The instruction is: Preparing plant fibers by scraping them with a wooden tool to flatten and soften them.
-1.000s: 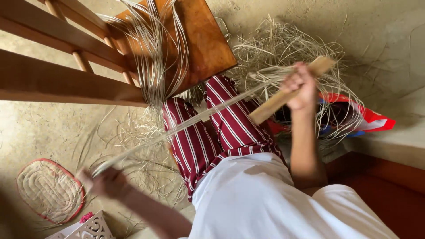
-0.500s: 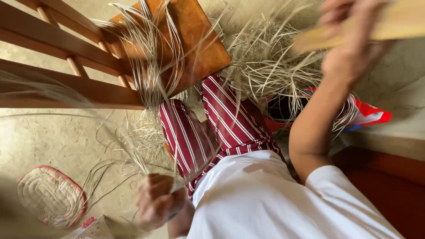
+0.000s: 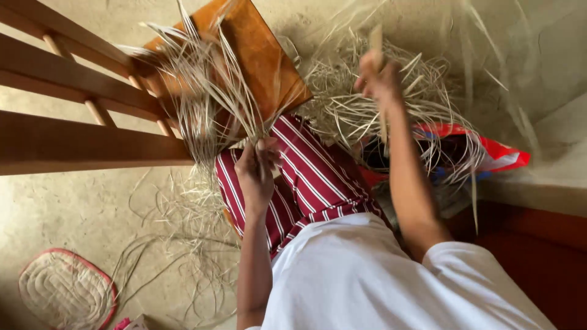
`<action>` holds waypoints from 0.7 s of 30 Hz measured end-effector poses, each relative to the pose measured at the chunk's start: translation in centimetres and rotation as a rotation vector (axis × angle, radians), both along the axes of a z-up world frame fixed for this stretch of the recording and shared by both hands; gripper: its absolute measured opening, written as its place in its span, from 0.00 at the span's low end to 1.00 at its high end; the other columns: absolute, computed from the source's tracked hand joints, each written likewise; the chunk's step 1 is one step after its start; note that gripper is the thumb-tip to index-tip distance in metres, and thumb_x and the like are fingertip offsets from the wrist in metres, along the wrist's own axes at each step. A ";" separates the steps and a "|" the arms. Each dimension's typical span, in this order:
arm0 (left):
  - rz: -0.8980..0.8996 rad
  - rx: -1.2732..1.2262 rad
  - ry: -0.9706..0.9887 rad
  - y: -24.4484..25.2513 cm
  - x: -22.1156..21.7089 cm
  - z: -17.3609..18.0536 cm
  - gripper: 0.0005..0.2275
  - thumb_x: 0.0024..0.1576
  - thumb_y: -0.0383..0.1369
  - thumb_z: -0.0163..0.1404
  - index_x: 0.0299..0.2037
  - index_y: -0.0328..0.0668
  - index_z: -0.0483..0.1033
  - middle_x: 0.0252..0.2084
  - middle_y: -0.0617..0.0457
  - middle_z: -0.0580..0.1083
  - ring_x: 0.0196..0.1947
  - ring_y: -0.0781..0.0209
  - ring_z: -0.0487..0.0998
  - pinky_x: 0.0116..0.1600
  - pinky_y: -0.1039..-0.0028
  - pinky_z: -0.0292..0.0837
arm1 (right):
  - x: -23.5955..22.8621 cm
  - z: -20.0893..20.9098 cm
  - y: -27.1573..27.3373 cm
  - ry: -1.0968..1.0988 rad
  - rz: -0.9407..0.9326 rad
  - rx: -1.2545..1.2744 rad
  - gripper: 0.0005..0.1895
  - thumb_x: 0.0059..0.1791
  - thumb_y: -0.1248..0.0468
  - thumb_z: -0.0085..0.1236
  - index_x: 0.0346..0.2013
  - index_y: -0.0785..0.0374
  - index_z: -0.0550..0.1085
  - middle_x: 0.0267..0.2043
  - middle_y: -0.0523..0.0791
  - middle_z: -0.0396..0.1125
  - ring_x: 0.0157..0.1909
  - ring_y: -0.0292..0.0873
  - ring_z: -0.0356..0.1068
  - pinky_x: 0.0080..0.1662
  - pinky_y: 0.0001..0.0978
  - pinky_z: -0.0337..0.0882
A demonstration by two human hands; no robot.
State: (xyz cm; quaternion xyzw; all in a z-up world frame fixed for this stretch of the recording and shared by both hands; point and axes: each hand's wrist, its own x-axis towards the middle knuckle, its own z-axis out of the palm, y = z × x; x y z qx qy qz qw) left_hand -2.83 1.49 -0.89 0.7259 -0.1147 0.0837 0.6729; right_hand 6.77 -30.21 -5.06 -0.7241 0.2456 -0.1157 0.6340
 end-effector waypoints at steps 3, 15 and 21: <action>0.041 0.013 0.045 -1.1 -0.8 -0.2 0.14 0.70 0.29 0.36 0.46 0.32 0.77 0.18 0.54 0.70 0.16 0.67 0.67 0.27 0.78 0.65 | -5.3 -5.2 3.5 -0.006 0.359 0.010 0.18 0.60 0.59 0.50 0.60 0.71 0.69 0.26 0.46 0.68 0.23 0.38 0.68 0.24 0.21 0.69; -0.476 0.649 -0.288 -1.2 -4.3 -0.3 0.06 0.61 0.32 0.49 0.30 0.51 0.71 0.20 0.58 0.71 0.22 0.55 0.77 0.29 0.69 0.72 | -6.7 -2.0 1.3 -0.098 0.414 0.501 0.16 0.48 0.53 0.58 0.42 0.61 0.75 0.27 0.47 0.72 0.19 0.35 0.66 0.22 0.23 0.64; -0.061 0.809 -0.030 2.4 -0.2 -3.7 0.08 0.63 0.29 0.49 0.31 0.43 0.79 0.23 0.48 0.77 0.23 0.47 0.79 0.33 0.61 0.75 | -4.8 7.6 -8.4 -0.621 -0.425 0.170 0.25 0.53 0.48 0.63 0.49 0.69 0.80 0.16 0.48 0.54 0.14 0.44 0.60 0.18 0.36 0.61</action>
